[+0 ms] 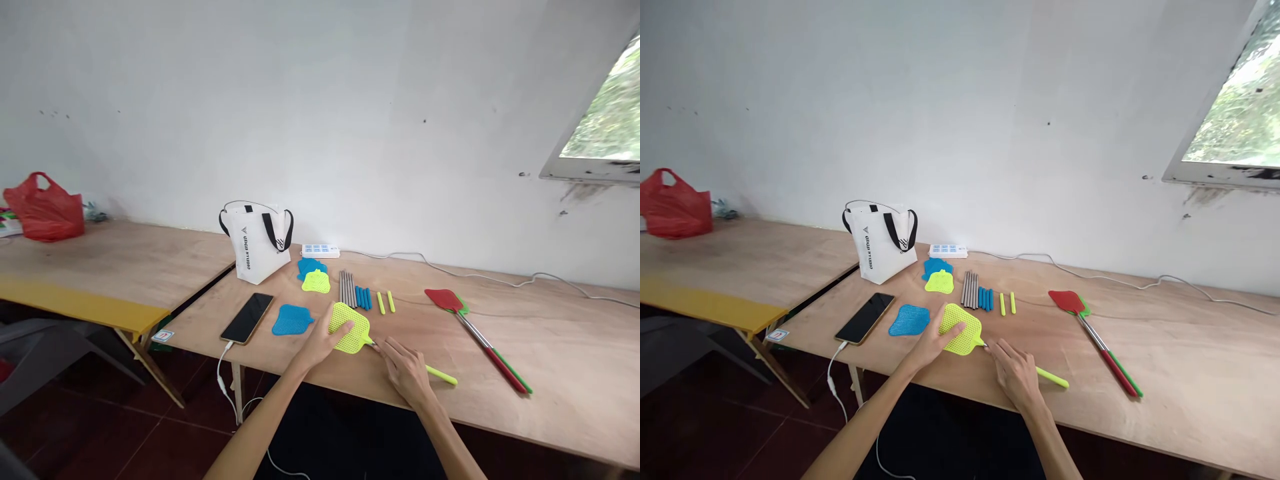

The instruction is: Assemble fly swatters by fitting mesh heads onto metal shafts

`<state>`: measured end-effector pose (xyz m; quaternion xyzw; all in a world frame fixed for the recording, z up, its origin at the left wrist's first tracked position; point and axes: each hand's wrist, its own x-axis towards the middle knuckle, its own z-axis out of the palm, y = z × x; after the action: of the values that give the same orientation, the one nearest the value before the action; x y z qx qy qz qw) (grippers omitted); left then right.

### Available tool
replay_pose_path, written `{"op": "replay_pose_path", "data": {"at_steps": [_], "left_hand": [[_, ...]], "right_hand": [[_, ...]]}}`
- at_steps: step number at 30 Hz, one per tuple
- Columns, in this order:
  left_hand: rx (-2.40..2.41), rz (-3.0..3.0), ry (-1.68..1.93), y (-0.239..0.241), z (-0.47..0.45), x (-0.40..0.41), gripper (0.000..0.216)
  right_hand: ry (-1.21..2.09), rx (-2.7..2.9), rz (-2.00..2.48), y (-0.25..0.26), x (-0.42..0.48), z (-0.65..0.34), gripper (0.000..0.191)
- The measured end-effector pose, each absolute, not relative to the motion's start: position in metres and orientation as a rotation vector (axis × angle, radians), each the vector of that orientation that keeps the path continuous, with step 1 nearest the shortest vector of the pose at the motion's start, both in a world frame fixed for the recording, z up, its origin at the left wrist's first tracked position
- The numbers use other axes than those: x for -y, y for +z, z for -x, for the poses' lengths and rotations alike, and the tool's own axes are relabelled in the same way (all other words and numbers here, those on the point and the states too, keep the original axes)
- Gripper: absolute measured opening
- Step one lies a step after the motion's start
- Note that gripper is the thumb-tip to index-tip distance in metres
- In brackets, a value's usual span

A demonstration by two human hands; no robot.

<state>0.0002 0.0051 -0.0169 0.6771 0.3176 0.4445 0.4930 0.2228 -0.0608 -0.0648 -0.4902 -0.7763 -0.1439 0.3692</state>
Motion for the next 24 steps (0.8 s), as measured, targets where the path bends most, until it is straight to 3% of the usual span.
{"op": "replay_pose_path", "data": {"at_steps": [8, 11, 15, 24], "left_hand": [[-0.810, -1.617, 1.174, -0.014, 0.016, -0.028, 0.042], [-1.061, -1.715, 1.248, -0.016, 0.033, -0.039, 0.049], [-1.557, -1.986, 0.989, -0.022, 0.051, -0.047, 0.061], [-1.610, -2.272, 0.787, -0.023, 0.063, -0.052, 0.041]], "right_hand": [[-0.508, 1.979, 1.361, -0.055, 0.057, -0.213, 0.030], [-0.499, 2.003, 1.351, -0.054, 0.057, -0.213, 0.027], [-0.437, 2.113, 1.418, -0.059, 0.056, -0.211, 0.029], [-0.349, 2.118, 1.477, -0.067, 0.049, -0.213, 0.028]]}}
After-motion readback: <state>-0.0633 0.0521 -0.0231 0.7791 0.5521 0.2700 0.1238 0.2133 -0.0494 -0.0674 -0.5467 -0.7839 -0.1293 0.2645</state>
